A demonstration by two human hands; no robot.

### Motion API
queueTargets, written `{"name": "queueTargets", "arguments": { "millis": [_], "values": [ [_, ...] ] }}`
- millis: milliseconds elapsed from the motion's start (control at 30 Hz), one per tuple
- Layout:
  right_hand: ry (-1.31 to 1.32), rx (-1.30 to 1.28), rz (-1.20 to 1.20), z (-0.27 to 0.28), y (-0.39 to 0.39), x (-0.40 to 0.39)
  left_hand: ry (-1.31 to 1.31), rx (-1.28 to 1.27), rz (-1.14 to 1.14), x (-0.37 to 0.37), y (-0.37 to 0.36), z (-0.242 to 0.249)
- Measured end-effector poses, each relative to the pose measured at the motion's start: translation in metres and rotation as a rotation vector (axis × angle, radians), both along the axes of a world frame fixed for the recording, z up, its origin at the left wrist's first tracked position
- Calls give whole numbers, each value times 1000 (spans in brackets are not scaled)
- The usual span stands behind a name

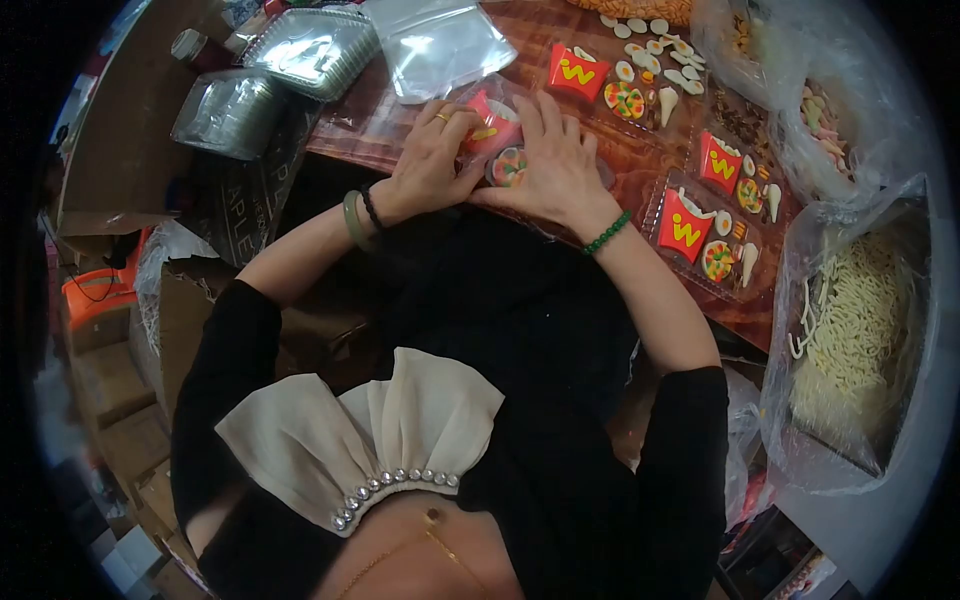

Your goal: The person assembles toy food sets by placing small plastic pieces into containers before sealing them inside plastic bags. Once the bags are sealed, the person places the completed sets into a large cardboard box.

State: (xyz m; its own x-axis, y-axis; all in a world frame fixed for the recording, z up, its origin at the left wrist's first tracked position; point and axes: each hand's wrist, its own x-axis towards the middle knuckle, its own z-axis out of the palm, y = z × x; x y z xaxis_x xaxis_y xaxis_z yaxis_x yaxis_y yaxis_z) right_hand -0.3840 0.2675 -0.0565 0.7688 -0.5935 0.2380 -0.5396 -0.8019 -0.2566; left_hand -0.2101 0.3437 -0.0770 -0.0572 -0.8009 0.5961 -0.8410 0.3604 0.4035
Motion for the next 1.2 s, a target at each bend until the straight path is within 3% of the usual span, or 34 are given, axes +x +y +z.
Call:
{"name": "queueTargets", "arguments": {
  "millis": [133, 233, 367, 500, 567, 633, 700, 767, 833, 867, 900, 967, 1067, 1100, 1133, 1167, 1200],
  "values": [
    [155, -50, 43, 18, 4, -28, -102, -87, 1, -6, -3, -9],
    [196, 86, 105, 22, 7, -56, -136, 54, -15, -5, -5, -16],
    [75, 181, 429, 22, 1, -77, -123, 43, -53, -6, -6, -22],
    [-37, 6, 386, 11, -14, -76, -125, 95, -216, -14, -6, -17],
    [-127, 38, 297, 9, -15, -67, -93, 102, -249, -20, -2, -11],
    [-329, 67, 64, 7, -16, -55, -212, 85, -361, -28, 4, 5],
    [-388, -19, 35, 17, -19, -40, -122, 44, -455, -41, 13, 33],
    [-488, -21, 159, 32, -22, -33, -37, -21, -516, -44, 19, 62],
    [-607, 3, 191, 64, -12, -37, 0, -66, -483, -34, 32, 105],
    [-681, 32, 342, 88, -3, -42, 38, -113, -465, -28, 39, 125],
    [-753, 63, 491, 105, 7, -47, 254, 232, -460, -22, 60, 158],
    [-792, 145, 419, 122, 26, -48, 625, 110, -445, -15, 61, 152],
    [-766, 386, 171, 103, 35, -43, 762, 481, -435, -1, 66, 126],
    [-697, 447, 99, 87, 27, -42, 932, 602, -435, 2, 64, 105],
    [-555, 756, 21, 75, 18, -46, 1090, 696, -332, 1, 60, 83],
    [-550, 764, 22, 59, 10, -45, 1250, 793, -219, -4, 56, 64],
    [-381, 346, -55, 43, 1, -42, 1243, 854, -129, -9, 50, 52]
  ]
}}
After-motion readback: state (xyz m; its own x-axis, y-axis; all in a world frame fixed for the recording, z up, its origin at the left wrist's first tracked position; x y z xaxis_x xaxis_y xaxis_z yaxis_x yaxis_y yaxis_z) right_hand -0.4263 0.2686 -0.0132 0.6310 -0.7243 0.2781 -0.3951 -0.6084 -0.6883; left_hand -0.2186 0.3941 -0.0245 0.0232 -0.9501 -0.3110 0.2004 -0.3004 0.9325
